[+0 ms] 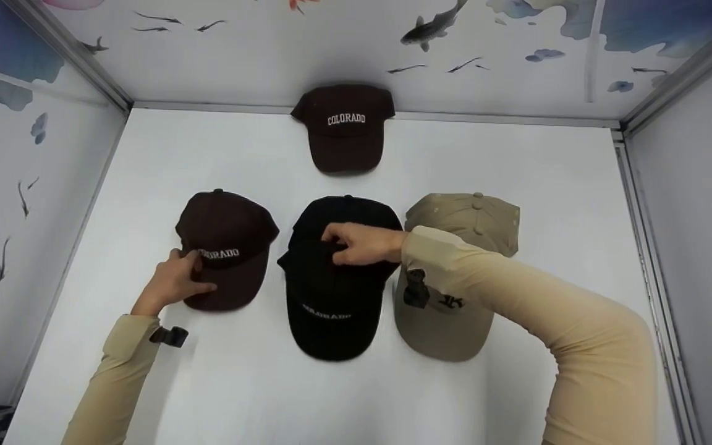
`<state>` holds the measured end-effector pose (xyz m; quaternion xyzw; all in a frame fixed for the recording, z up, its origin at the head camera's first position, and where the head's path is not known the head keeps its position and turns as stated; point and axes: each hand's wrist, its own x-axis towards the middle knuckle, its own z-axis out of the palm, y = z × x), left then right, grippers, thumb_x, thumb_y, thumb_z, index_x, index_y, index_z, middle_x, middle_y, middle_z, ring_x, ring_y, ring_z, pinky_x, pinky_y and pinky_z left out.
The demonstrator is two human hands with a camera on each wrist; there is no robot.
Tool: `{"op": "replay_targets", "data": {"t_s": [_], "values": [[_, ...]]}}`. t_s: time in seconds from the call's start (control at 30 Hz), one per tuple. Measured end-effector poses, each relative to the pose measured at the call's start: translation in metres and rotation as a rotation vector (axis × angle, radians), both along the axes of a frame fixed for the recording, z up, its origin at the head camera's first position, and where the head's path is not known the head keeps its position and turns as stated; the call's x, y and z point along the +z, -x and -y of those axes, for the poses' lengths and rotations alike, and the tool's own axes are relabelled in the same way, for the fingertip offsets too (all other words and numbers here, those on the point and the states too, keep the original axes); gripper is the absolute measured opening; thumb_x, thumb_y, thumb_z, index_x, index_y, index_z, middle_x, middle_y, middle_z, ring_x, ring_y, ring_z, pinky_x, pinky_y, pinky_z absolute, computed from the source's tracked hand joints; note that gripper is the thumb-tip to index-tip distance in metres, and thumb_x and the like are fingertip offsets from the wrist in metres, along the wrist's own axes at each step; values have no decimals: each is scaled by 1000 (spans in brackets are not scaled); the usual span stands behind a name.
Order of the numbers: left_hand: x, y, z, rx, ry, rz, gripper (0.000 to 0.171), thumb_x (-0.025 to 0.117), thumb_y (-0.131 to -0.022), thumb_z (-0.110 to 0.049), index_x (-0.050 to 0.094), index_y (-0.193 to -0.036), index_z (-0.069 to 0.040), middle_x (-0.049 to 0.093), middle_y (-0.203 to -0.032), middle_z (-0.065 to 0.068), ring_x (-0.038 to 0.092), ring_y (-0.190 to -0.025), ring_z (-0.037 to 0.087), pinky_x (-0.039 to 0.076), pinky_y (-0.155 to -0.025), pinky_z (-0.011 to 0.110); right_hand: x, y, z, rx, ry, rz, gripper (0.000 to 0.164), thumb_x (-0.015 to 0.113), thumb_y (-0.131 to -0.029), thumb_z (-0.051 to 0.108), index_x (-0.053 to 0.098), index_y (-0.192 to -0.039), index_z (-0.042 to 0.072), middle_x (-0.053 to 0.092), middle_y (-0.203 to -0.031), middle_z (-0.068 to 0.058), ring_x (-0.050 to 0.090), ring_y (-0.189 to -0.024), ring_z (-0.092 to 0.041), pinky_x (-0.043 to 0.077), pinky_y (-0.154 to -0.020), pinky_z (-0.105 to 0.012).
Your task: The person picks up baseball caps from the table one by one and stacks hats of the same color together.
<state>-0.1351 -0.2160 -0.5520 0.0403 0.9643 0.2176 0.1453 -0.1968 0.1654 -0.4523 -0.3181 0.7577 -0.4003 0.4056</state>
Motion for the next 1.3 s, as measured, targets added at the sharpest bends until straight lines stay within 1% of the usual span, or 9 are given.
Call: {"op": "replay_targets", "data": {"t_s": [0.27, 0.37, 0.47, 0.6, 0.67, 0.87, 1.0, 1.13, 1.3], "values": [[1, -2, 0, -3, -8, -23, 48, 86, -72, -18, 52, -95, 6, 46, -109, 36, 58, -79, 45, 51, -71, 52, 1, -20, 5, 147, 30, 173, 33, 53, -99, 13, 40, -129, 10, 46, -120, -9, 47, -102, -22, 38, -89, -37], [0, -2, 0, -3, -10, -18, 45, 86, -73, -19, 52, -91, 4, 46, -108, 35, 58, -77, 43, 51, -70, 51, -1, -10, 1, 127, -2, 110, 33, 52, -99, 11, 40, -130, 9, 44, -128, -13, 46, -116, -29, 37, -96, -42], [-1, -3, -1, -1, -8, -12, 45, 85, -73, -20, 52, -91, 4, 46, -108, 35, 58, -77, 43, 51, -69, 51, -3, 2, -4, 98, -26, -47, 31, 54, -97, 8, 44, -127, 7, 50, -127, -19, 51, -117, -35, 41, -94, -47], [0, -4, 0, 1, -1, -17, 45, 86, -73, -19, 51, -91, 5, 45, -107, 35, 58, -76, 43, 51, -68, 51, -4, 10, -6, 67, 2, -303, 30, 59, -94, 5, 48, -121, 5, 63, -103, -17, 63, -91, -28, 49, -78, -43], [0, -4, 0, 0, -1, -20, 45, 85, -73, -19, 51, -91, 5, 45, -107, 35, 58, -76, 43, 51, -68, 51, -4, 7, -5, 69, 13, -363, 34, 61, -93, 8, 47, -123, 4, 64, -97, -14, 61, -81, -23, 49, -74, -40], [0, -5, 0, 4, -2, -19, 46, 85, -73, -20, 50, -89, 3, 45, -107, 35, 57, -76, 42, 50, -68, 51, -3, -7, -8, 104, -73, -185, 59, 71, -88, 20, 37, -133, 2, 64, -103, -16, 61, -85, -24, 49, -76, -37], [0, -5, 1, 4, 2, -28, 47, 86, -72, -21, 49, -88, 2, 46, -104, 33, 56, -74, 41, 50, -67, 51, -7, -10, -17, 94, -200, -116, 51, 76, -82, 17, 49, -120, -3, 64, -101, -15, 62, -93, -28, 50, -80, -38], [0, -5, 2, -5, 1, -34, 47, 86, -72, -21, 48, -87, 2, 46, -103, 32, 55, -72, 39, 49, -66, 50, -10, -11, -22, 133, -222, -159, 30, 76, -81, 11, 60, -103, -2, 63, -93, -9, 61, -87, -23, 50, -77, -35], [-1, -4, 1, -1, -17, -30, 46, 86, -72, -20, 50, -89, 3, 46, -104, 32, 54, -70, 36, 50, -65, 48, 1, -3, -17, 90, -92, -318, 18, 71, -84, 3, 62, -99, 2, 63, -86, -5, 59, -78, -18, 49, -70, -34]]}}
